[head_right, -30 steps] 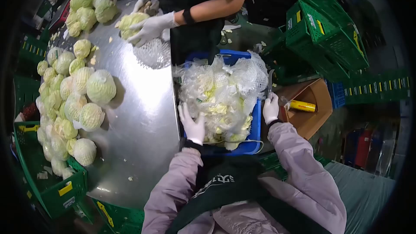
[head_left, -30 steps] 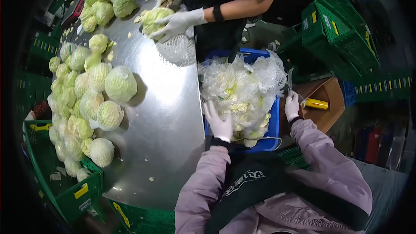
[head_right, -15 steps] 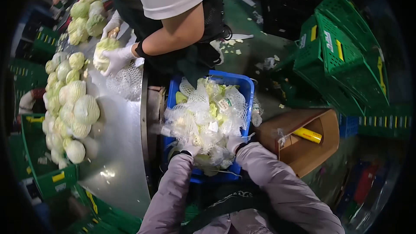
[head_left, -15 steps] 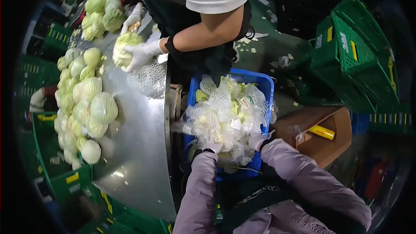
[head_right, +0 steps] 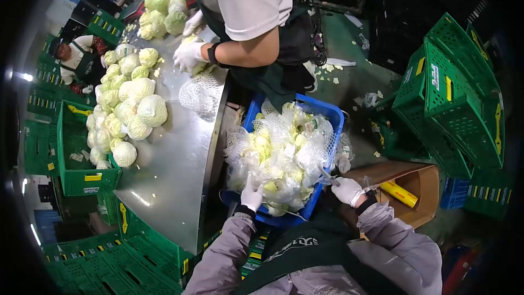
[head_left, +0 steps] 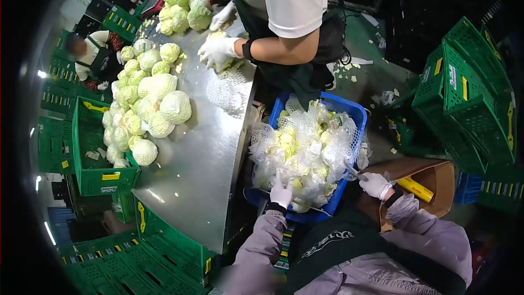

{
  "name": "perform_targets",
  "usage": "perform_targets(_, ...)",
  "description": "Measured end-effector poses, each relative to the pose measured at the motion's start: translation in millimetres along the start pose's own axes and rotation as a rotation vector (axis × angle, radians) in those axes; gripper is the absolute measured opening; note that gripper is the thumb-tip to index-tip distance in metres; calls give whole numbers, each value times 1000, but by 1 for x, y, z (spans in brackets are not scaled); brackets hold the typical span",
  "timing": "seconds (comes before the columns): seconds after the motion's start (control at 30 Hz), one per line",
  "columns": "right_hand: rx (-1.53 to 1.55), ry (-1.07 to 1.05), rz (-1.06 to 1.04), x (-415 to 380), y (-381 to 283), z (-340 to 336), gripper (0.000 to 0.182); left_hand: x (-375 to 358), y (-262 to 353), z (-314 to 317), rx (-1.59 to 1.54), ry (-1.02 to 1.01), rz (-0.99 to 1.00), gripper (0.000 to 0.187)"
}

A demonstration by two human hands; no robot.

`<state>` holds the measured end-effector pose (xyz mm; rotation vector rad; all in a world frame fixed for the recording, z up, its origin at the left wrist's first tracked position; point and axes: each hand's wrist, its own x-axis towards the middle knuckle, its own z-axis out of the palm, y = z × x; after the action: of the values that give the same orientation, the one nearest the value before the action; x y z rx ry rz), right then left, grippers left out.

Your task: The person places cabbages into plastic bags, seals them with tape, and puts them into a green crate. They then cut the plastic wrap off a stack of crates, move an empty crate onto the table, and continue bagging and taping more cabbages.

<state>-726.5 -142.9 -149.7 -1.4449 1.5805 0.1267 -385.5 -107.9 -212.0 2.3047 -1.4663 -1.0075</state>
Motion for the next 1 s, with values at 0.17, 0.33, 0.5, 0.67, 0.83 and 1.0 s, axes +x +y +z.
perform_targets(0.17,140,122,-120,-14,6,32,29,-30,16,-28,-343,141,38,30)
perform_targets(0.33,566,-184,-110,-29,-26,48,23,-51,12,-49,-310,174,8,22)
perform_targets(0.5,300,-314,-283,-1,-27,68,23,-95,-38,-41,-718,298,107,24)
perform_targets(0.67,258,-564,-501,42,-51,78,15,-199,-32,-36,-654,676,-220,27)
perform_targets(0.83,272,-839,-506,41,-111,103,9,-281,-19,2,-870,759,-414,26)
perform_targets(1.0,136,-1031,-719,-36,-217,139,8,-368,18,10,-1057,977,-307,32)
